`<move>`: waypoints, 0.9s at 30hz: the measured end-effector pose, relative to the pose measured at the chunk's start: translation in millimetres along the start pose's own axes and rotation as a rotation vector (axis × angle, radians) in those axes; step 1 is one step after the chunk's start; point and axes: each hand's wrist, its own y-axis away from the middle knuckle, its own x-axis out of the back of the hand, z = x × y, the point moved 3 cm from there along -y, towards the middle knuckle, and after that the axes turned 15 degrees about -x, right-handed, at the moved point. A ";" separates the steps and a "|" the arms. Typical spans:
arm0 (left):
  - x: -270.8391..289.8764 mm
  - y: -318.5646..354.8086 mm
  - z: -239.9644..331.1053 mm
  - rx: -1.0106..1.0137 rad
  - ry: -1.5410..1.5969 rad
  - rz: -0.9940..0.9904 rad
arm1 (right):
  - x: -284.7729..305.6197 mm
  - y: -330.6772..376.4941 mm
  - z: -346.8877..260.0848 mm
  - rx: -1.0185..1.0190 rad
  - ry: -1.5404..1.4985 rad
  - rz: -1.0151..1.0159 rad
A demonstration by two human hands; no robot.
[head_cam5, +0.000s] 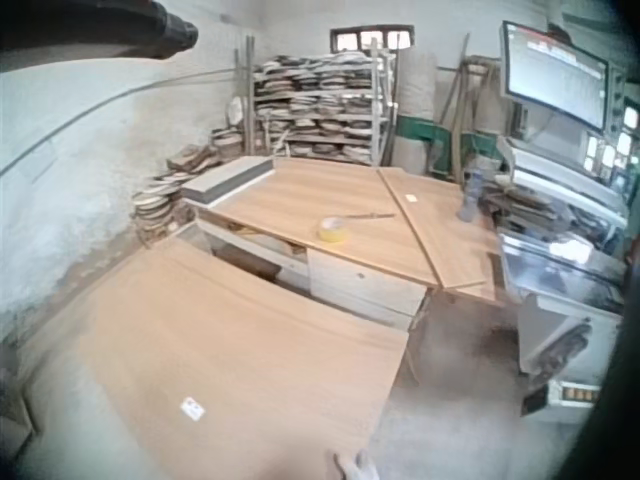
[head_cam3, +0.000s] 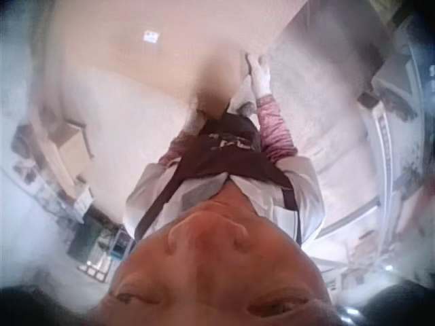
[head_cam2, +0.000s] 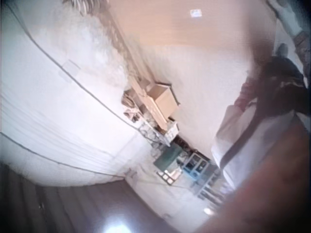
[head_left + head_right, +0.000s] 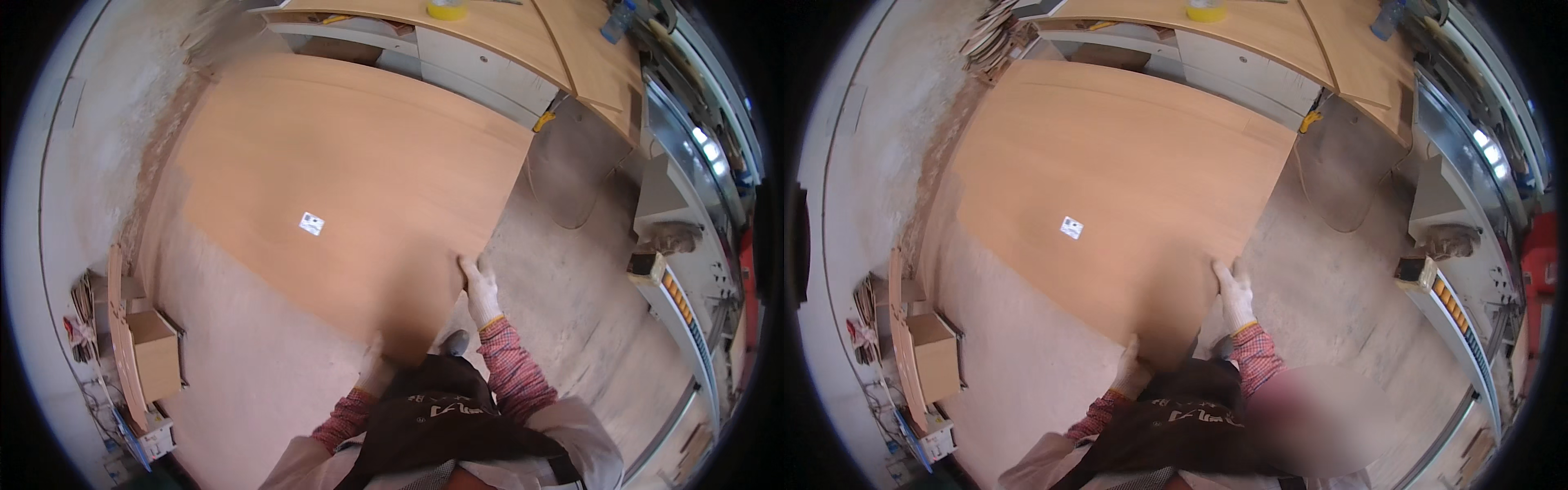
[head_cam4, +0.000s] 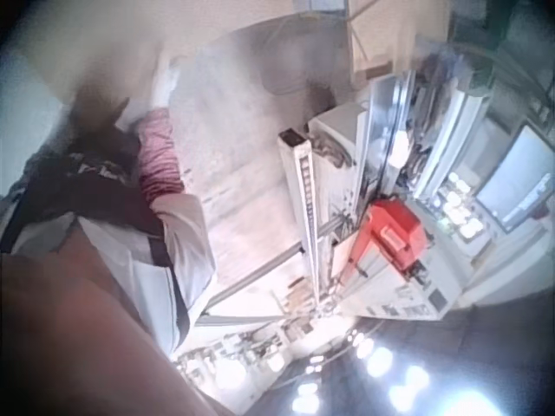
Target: The person repeatedly picks up large rectangular wooden panels from a stack and feeds them one at a time into a red industrial machine. They wear gloves and handle each panel with both hands, placing it onto the machine's roller conveyor before retrieving the next panel.
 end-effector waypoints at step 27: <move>41.9 -99.8 152.0 -0.519 0.028 0.241 | 370.5 184.4 -260.0 0.201 0.312 0.922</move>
